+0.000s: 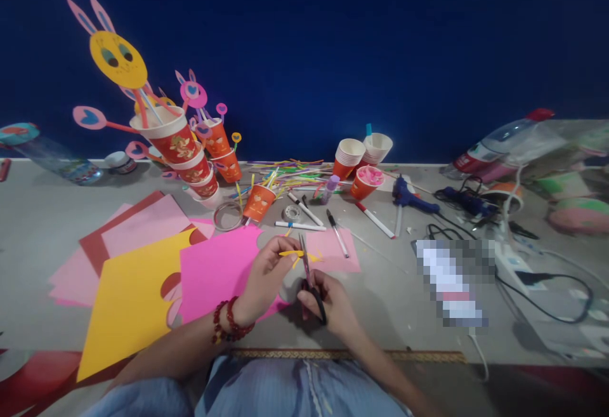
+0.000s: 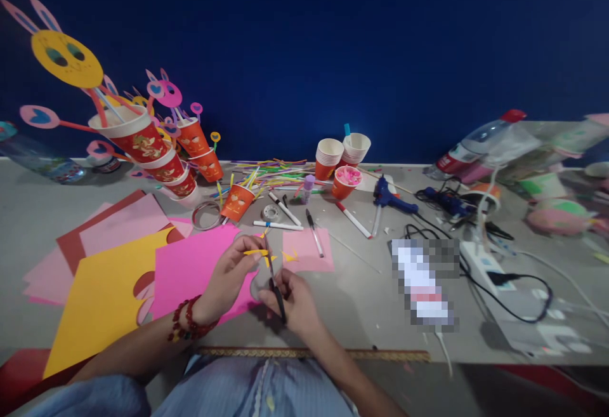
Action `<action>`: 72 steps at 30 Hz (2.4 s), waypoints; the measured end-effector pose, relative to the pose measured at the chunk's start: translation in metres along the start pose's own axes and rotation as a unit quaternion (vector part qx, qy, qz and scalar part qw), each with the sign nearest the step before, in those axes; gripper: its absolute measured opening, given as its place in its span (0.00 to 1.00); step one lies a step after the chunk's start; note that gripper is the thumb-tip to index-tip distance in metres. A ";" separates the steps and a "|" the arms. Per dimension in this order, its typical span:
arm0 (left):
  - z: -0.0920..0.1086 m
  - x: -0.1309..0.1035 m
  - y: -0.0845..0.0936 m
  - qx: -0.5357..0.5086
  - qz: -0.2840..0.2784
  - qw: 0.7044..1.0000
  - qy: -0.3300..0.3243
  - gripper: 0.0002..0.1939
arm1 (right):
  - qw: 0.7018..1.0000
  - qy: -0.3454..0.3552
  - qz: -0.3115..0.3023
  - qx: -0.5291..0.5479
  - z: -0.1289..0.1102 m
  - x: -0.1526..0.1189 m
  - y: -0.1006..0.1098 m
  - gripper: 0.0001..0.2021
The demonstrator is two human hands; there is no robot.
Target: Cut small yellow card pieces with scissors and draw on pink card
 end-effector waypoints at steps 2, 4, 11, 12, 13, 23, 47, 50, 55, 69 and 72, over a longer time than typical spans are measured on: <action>-0.001 0.000 0.000 0.001 -0.002 1.000 0.001 0.08 | 1.000 -0.003 0.004 -0.004 0.002 0.000 0.000 0.22; -0.002 0.000 0.001 0.004 -0.002 1.000 0.002 0.08 | 1.000 0.000 0.010 -0.008 0.003 0.001 -0.001 0.22; -0.003 0.001 0.001 0.006 -0.019 1.000 -0.009 0.05 | 0.998 0.003 0.034 -0.048 0.009 0.001 0.006 0.22; -0.002 0.001 0.001 0.012 -0.027 0.999 -0.013 0.05 | 0.998 0.015 0.046 -0.048 0.008 0.001 0.009 0.22; -0.002 0.001 0.001 0.021 -0.036 0.999 -0.017 0.05 | 0.996 0.032 0.062 -0.046 0.006 0.001 0.013 0.21; 0.001 -0.001 -0.004 0.201 -0.156 0.965 -0.058 0.04 | 0.986 0.118 0.117 0.030 -0.031 0.007 0.038 0.18; 0.001 0.002 0.000 0.085 -0.108 0.990 -0.016 0.06 | 0.996 0.057 0.062 -0.011 -0.009 0.001 0.030 0.21; 0.003 0.003 0.001 0.092 -0.118 0.989 -0.012 0.05 | 0.998 0.014 -0.041 -0.034 -0.001 -0.007 0.029 0.27; 0.002 0.003 0.000 0.091 -0.113 0.989 0.000 0.06 | 0.995 -0.016 -0.066 -0.072 0.005 -0.014 0.025 0.30; 0.004 0.003 0.000 0.085 -0.109 0.990 0.009 0.04 | 0.996 -0.043 -0.055 -0.059 0.005 -0.013 0.021 0.30; 0.004 0.002 0.000 0.088 -0.110 0.990 0.012 0.04 | 0.995 -0.047 -0.056 -0.061 0.005 -0.013 0.021 0.29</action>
Point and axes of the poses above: each hand's wrist, its own x-axis towards the middle knuckle, its own y-axis out of the back of the hand, z = x × y, the point moved 3 cm from there along x, towards the middle knuckle, and after that the axes turned 13 degrees about -x, right-handed, at the moved point
